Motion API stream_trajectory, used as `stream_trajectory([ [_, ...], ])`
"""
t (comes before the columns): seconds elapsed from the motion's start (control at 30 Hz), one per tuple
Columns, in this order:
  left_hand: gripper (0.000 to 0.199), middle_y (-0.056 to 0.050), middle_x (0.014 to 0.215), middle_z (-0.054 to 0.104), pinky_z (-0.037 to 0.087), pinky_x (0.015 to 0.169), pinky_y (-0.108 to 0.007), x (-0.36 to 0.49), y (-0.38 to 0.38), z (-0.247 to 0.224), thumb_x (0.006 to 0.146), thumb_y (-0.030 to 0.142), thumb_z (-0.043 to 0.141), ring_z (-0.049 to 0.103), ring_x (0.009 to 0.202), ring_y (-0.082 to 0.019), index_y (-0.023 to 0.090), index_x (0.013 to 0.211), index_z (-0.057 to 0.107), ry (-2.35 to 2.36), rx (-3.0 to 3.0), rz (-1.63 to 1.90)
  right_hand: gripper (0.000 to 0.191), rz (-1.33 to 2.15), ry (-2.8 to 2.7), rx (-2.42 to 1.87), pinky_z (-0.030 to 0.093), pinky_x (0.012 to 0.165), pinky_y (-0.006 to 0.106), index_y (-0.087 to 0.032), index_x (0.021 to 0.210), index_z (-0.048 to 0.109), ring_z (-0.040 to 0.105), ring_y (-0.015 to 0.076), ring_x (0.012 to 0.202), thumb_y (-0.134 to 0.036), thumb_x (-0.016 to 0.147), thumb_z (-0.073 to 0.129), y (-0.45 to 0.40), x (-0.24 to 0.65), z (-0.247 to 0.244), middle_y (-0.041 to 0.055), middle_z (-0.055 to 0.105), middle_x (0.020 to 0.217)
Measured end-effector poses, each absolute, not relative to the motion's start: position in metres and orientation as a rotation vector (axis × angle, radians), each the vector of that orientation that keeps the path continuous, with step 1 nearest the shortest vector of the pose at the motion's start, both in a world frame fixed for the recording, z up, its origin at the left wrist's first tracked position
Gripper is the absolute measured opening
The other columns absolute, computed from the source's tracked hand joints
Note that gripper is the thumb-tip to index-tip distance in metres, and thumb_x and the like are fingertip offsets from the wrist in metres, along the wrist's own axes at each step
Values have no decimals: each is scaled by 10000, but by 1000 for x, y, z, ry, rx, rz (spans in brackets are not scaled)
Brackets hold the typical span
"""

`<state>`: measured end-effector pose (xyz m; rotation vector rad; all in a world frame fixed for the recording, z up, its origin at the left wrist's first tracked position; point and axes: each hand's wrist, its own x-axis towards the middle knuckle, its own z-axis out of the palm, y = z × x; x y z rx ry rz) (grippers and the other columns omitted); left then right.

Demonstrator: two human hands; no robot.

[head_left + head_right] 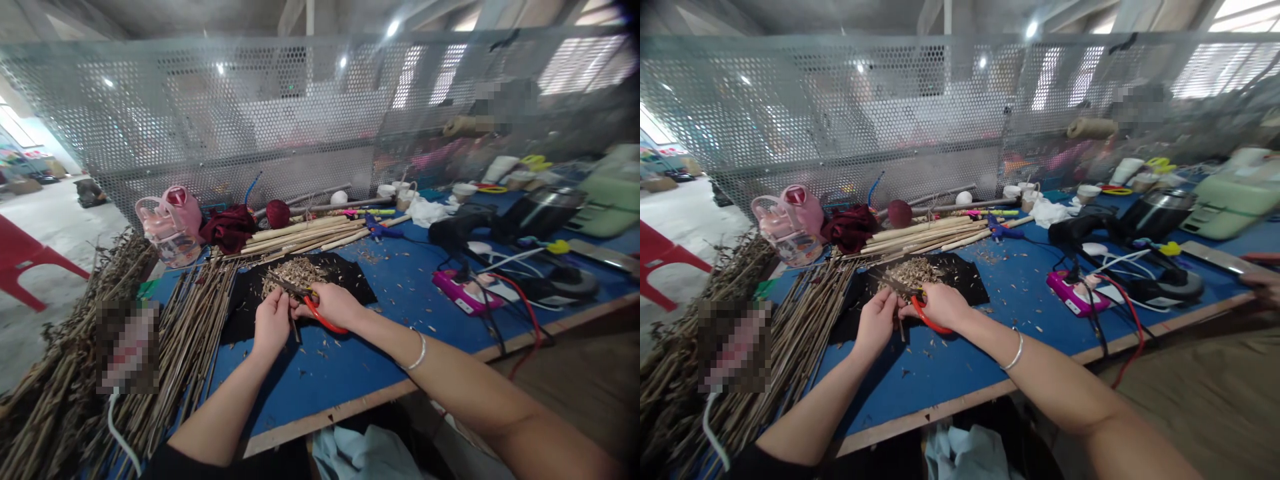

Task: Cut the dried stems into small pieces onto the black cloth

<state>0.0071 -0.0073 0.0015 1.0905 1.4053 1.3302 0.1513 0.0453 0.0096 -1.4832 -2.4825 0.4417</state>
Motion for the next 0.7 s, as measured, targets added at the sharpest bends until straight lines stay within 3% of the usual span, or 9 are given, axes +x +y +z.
stream_trajectory([
  [0.17, 274, 30, 476, 491, 299, 382, -164, 5, -7, 0, 757, 410, 503, 405, 385, -61, 159, 653, 536, 1392, 1101, 1387, 527, 601, -2464, -1408, 358, 517, 221, -205, 791, 578, 614, 180, 661, -710, 668, 490, 50, 153, 10, 49, 661, 752],
  [0.27, 240, 27, 506, 508, 309, 371, -166, 5, -6, 2, 750, 379, 502, 413, 386, -59, 157, 664, 541, 1351, 1050, 1408, 539, 462, -2472, -1422, 356, 530, 231, -206, 787, 581, 617, 198, 680, -720, 639, 510, 51, 153, 11, 55, 658, 744],
  [0.4, 219, -8, 685, 577, 406, 430, -172, 6, -4, 6, 717, 351, 549, 519, 518, -78, 146, 790, 579, 1277, 973, 1459, 547, 309, -2469, -1440, 365, 568, 250, -207, 822, 574, 615, 213, 719, -718, 636, 517, 51, 154, 13, 58, 648, 758],
  [0.53, 347, -41, 783, 606, 460, 479, -188, 6, -3, 5, 679, 355, 615, 572, 632, -110, 136, 947, 577, 1281, 916, 1458, 546, 270, -2458, -1406, 364, 591, 250, -195, 830, 549, 598, 194, 735, -705, 636, 536, 49, 155, 13, 53, 612, 819],
  [0.7, 309, -38, 724, 609, 470, 474, -194, 5, -3, 2, 655, 359, 656, 587, 646, -130, 129, 838, 561, 1269, 904, 1456, 583, 301, -2465, -1296, 377, 617, 268, -170, 897, 513, 560, 187, 764, -663, 600, 608, 46, 154, 10, 61, 542, 881],
])
